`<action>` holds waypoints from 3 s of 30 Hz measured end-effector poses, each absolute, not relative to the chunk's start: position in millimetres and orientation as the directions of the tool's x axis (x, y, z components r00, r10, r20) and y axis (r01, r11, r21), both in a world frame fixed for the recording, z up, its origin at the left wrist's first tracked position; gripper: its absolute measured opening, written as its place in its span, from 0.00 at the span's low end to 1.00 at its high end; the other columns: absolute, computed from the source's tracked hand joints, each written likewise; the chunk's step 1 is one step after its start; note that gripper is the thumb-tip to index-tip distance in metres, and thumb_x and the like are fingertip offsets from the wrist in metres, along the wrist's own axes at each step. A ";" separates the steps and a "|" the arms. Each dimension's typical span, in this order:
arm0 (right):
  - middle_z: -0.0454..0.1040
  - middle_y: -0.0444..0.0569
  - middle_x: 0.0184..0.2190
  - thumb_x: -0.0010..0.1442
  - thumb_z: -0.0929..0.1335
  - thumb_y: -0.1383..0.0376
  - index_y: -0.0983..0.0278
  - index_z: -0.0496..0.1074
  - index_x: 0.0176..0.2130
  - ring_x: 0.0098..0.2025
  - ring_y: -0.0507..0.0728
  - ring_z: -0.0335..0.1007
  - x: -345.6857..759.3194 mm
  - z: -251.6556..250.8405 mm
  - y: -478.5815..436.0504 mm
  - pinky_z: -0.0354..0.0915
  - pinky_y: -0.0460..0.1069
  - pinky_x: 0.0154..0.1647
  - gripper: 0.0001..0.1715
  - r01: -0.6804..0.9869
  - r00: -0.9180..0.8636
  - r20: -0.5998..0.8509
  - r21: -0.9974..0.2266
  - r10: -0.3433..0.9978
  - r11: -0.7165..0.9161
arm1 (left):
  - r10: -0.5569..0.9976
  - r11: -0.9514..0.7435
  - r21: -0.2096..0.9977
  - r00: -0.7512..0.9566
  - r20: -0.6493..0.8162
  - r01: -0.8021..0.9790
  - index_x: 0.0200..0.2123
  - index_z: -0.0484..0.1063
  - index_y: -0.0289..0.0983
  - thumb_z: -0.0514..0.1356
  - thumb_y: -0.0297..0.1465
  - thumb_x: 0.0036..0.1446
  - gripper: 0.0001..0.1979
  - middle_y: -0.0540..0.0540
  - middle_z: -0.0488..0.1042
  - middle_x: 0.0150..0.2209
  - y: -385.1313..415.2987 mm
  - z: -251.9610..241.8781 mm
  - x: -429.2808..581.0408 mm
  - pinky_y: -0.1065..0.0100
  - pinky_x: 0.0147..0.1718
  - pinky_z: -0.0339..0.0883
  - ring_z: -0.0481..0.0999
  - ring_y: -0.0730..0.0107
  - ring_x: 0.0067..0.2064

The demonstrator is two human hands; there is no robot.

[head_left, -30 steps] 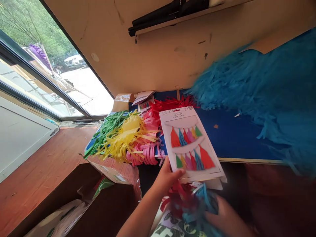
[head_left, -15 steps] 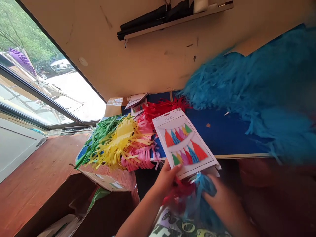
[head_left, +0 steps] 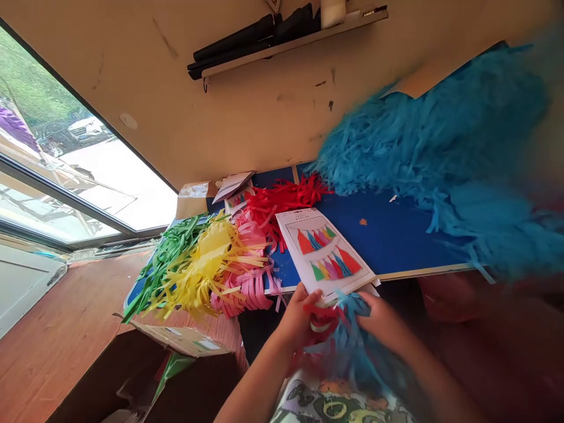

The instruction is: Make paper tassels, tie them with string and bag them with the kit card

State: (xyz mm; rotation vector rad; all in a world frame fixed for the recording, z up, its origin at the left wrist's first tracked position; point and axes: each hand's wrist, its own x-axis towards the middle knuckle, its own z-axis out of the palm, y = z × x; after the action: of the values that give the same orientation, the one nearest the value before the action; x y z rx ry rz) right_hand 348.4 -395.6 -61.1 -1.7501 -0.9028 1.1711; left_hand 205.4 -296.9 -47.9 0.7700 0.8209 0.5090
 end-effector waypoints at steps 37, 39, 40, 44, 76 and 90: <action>0.75 0.49 0.43 0.43 0.67 0.68 0.61 0.76 0.37 0.46 0.61 0.69 447.0 -42.2 -338.2 0.63 0.49 0.44 0.18 0.602 0.224 -0.096 -0.769 0.970 -0.215 | 0.110 -0.844 0.535 0.989 0.095 0.042 0.56 0.65 0.41 0.66 0.51 0.40 0.41 0.37 0.58 0.61 -168.8 -41.1 257.3 0.54 0.62 0.33 0.49 0.48 0.65; 0.74 0.51 0.45 0.43 0.67 0.69 0.62 0.75 0.39 0.46 0.61 0.69 446.2 -41.1 -335.0 0.63 0.50 0.45 0.19 0.624 0.253 -0.053 -0.754 0.966 -0.205 | 0.140 -0.841 0.539 0.982 0.129 0.049 0.56 0.65 0.41 0.67 0.50 0.39 0.41 0.36 0.59 0.61 -171.5 -41.5 254.7 0.54 0.62 0.33 0.49 0.47 0.65; 0.73 0.52 0.45 0.44 0.67 0.68 0.63 0.74 0.41 0.46 0.61 0.69 445.0 -40.5 -333.6 0.63 0.50 0.45 0.20 0.634 0.271 -0.030 -0.747 0.962 -0.201 | 0.150 -0.845 0.532 0.979 0.136 0.056 0.56 0.64 0.41 0.67 0.50 0.39 0.41 0.36 0.58 0.61 -172.6 -41.6 253.6 0.53 0.62 0.33 0.49 0.47 0.65; 0.71 0.53 0.47 0.45 0.68 0.69 0.65 0.72 0.42 0.47 0.59 0.68 436.6 -35.8 -331.5 0.63 0.50 0.47 0.20 0.684 0.300 0.089 -0.714 0.950 -0.149 | 0.144 -0.880 0.468 0.984 0.106 0.078 0.59 0.61 0.39 0.66 0.51 0.39 0.45 0.34 0.55 0.63 -174.8 -39.9 251.0 0.52 0.62 0.33 0.46 0.46 0.65; 0.68 0.55 0.50 0.44 0.62 0.77 0.62 0.67 0.52 0.51 0.63 0.65 412.3 -55.6 -382.0 0.64 0.57 0.50 0.34 0.783 0.516 0.176 -0.493 0.839 -0.378 | -0.038 -0.992 -0.127 0.979 0.200 -0.013 0.59 0.59 0.33 0.50 0.62 0.45 0.47 0.32 0.59 0.61 -190.4 -33.6 256.1 0.47 0.55 0.56 0.56 0.42 0.62; 0.73 0.57 0.41 0.42 0.67 0.68 0.68 0.64 0.51 0.45 0.64 0.69 412.5 -62.2 -350.3 0.65 0.56 0.43 0.34 0.678 0.574 0.132 -0.630 0.808 -0.379 | -0.036 -0.997 -0.073 0.931 0.363 -0.010 0.53 0.66 0.32 0.43 0.57 0.54 0.39 0.36 0.73 0.50 -206.1 -44.8 254.0 0.53 0.49 0.67 0.71 0.51 0.53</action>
State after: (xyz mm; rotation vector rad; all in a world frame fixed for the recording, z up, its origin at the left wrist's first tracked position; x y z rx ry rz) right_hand 412.5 -350.3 -62.2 -2.1583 -1.1799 0.2594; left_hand 254.0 -206.1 -44.8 3.1557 -0.0370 0.5947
